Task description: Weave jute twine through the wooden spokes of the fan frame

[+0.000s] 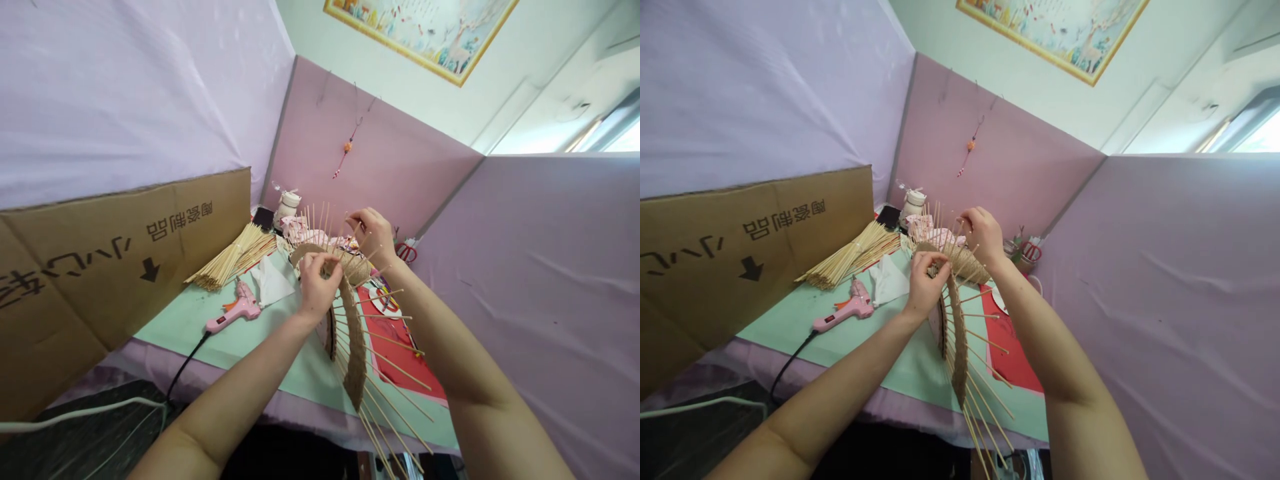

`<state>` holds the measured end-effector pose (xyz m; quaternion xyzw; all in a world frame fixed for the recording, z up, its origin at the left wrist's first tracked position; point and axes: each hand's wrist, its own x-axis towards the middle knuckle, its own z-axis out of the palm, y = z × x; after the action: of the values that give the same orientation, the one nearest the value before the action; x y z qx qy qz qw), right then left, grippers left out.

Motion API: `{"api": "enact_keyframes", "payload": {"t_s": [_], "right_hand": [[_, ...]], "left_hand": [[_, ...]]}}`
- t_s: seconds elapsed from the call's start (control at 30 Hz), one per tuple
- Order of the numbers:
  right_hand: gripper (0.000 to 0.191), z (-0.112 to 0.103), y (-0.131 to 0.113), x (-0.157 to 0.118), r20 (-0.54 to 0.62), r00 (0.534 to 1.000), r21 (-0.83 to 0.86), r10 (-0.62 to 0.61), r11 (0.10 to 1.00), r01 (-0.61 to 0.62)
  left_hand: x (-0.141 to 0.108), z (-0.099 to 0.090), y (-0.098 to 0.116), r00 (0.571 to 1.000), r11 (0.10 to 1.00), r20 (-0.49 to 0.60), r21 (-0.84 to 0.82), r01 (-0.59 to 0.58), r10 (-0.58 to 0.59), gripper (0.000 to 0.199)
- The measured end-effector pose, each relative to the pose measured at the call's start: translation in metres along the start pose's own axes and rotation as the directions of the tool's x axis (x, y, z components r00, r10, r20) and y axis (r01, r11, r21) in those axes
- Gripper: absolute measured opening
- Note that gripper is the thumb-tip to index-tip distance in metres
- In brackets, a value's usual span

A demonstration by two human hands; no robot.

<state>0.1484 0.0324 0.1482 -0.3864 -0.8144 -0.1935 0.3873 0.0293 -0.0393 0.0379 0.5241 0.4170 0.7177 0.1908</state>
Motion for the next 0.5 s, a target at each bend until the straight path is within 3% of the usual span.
{"api": "enact_keyframes", "payload": {"t_s": [0.2, 0.5], "right_hand": [[0.015, 0.013, 0.011, -0.001, -0.059, 0.998, 0.015, 0.032, 0.999, -0.032], [0.016, 0.016, 0.008, 0.001, -0.073, 0.997, 0.006, 0.011, 1.0, -0.011]], "left_hand": [[-0.001, 0.005, -0.003, 0.997, 0.996, -0.064, -0.078, 0.03, -0.035, 0.033], [0.003, 0.007, -0.002, 0.999, 0.997, -0.051, -0.077, 0.007, -0.011, 0.032]]}}
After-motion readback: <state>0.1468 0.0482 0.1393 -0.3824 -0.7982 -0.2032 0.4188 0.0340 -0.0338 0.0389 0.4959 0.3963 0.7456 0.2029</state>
